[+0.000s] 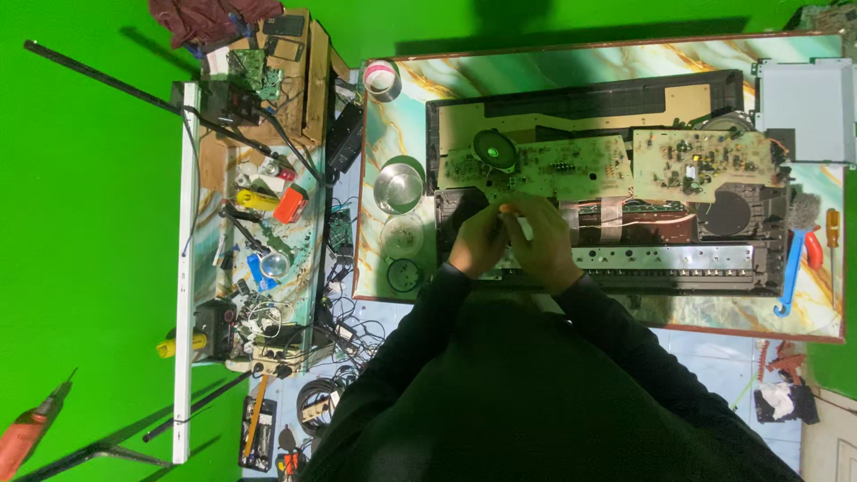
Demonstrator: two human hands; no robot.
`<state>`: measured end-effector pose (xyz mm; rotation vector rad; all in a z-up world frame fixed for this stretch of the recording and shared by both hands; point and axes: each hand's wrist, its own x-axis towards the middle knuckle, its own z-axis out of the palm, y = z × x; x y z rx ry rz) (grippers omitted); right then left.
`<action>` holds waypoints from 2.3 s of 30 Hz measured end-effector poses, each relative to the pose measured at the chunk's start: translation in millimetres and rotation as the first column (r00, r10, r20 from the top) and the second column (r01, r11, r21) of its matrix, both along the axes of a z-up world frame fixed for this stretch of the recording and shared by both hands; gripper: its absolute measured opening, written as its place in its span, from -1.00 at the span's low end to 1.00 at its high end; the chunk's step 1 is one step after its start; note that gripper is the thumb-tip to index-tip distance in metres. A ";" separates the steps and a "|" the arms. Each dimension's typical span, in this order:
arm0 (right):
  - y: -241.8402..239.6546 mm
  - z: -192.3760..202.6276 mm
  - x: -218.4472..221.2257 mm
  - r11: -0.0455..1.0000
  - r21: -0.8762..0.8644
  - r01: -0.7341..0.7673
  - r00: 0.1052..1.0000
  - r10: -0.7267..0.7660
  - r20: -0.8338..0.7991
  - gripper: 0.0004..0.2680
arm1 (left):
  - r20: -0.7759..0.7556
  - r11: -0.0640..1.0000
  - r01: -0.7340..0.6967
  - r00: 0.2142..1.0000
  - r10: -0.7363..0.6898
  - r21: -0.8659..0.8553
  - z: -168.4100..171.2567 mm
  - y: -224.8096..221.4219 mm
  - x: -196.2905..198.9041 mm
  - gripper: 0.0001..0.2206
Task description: The person disassembles the internal components of an electronic musical keyboard, using a screwdriver to remove screws from circuit boards and internal frames.
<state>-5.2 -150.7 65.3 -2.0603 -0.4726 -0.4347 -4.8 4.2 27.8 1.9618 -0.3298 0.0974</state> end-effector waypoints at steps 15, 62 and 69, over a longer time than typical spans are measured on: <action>-2.2 3.2 -1.1 1.000 0.006 0.013 0.998 -0.013 0.063 -0.81 | -0.032 0.993 0.033 0.999 -0.030 0.110 -9.2 4.0 9.8 -0.71; -4.7 5.6 -9.3 0.998 0.018 -0.052 0.998 0.051 0.028 -0.84 | 0.001 0.997 0.074 0.997 -0.074 -0.021 0.2 5.2 -0.8 -0.77; -0.8 4.7 -12.3 1.000 -0.016 -0.016 0.999 0.017 0.040 -0.86 | 0.089 0.996 0.073 0.994 -0.068 -0.055 -4.2 4.4 -1.0 -0.80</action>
